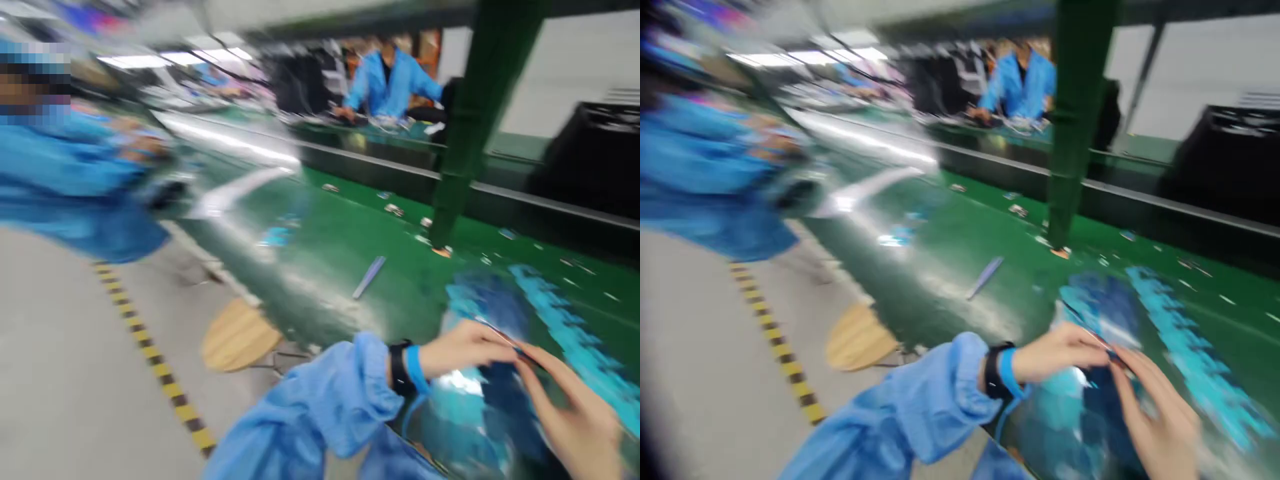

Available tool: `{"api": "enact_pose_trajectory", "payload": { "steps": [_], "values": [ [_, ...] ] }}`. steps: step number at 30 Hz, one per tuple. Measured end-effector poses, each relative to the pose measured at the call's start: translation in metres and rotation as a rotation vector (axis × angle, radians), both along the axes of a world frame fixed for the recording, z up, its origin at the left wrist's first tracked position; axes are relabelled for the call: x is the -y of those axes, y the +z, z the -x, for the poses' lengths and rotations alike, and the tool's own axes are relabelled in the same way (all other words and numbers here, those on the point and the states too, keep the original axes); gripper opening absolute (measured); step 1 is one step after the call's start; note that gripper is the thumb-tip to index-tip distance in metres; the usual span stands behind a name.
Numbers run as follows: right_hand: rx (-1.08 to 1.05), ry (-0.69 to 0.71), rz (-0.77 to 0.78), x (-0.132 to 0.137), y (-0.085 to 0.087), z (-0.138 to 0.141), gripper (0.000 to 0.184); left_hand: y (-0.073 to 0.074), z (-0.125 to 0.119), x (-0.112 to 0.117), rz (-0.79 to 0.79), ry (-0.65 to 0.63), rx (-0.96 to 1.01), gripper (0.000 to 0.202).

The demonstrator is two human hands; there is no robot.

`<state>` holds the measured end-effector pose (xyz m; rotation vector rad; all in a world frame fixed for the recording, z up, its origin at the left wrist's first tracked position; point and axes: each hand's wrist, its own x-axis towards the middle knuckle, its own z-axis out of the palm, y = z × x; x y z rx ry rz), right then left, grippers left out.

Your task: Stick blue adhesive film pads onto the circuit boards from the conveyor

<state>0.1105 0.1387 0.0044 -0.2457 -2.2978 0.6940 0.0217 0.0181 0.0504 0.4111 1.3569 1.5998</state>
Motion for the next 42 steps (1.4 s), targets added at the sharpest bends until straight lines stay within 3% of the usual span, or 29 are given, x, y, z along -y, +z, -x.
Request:
{"api": "enact_pose_trajectory", "payload": {
  "steps": [1,4,8,10,15,20,27,33,36,39,42],
  "values": [
    [0.053,-0.003,-0.021,-0.004,0.012,-0.016,0.023,0.000,0.001,0.002,-0.007,0.005,0.015,0.016],
    [0.116,0.097,0.171,-0.007,0.036,-0.030,0.015,-0.009,0.010,0.003,-0.024,-0.007,0.062,0.026],
    [0.164,0.156,0.452,-0.012,0.040,-0.019,0.015,-0.012,0.013,0.004,-0.027,-0.018,0.061,0.026],
    [0.181,0.197,0.509,-0.013,0.043,-0.018,0.016,-0.007,0.010,0.006,-0.013,-0.004,0.044,0.021],
    [0.185,0.237,0.371,-0.010,0.050,-0.021,0.018,0.000,0.007,0.007,-0.039,0.048,-0.062,0.014],
    [0.221,0.276,0.320,-0.012,0.049,-0.022,0.028,-0.006,0.012,0.003,0.086,0.033,-0.112,0.030],
    [0.123,0.162,0.240,-0.013,0.046,-0.020,0.013,-0.006,0.013,0.004,0.022,0.035,0.152,0.019],
    [-0.049,0.177,-0.094,-0.013,0.035,-0.021,0.024,-0.001,0.012,0.002,-0.002,0.081,0.271,0.014],
    [-0.082,0.237,-0.134,-0.011,0.037,-0.024,0.025,-0.004,0.014,0.001,-0.042,0.062,0.267,0.020],
    [-0.054,0.302,0.038,-0.006,0.049,-0.028,0.019,-0.010,0.020,0.000,-0.011,0.043,0.167,0.030],
    [0.019,0.266,0.401,-0.004,0.060,-0.030,0.008,-0.018,0.024,-0.001,0.159,0.038,-0.125,0.039]
  ]
}}
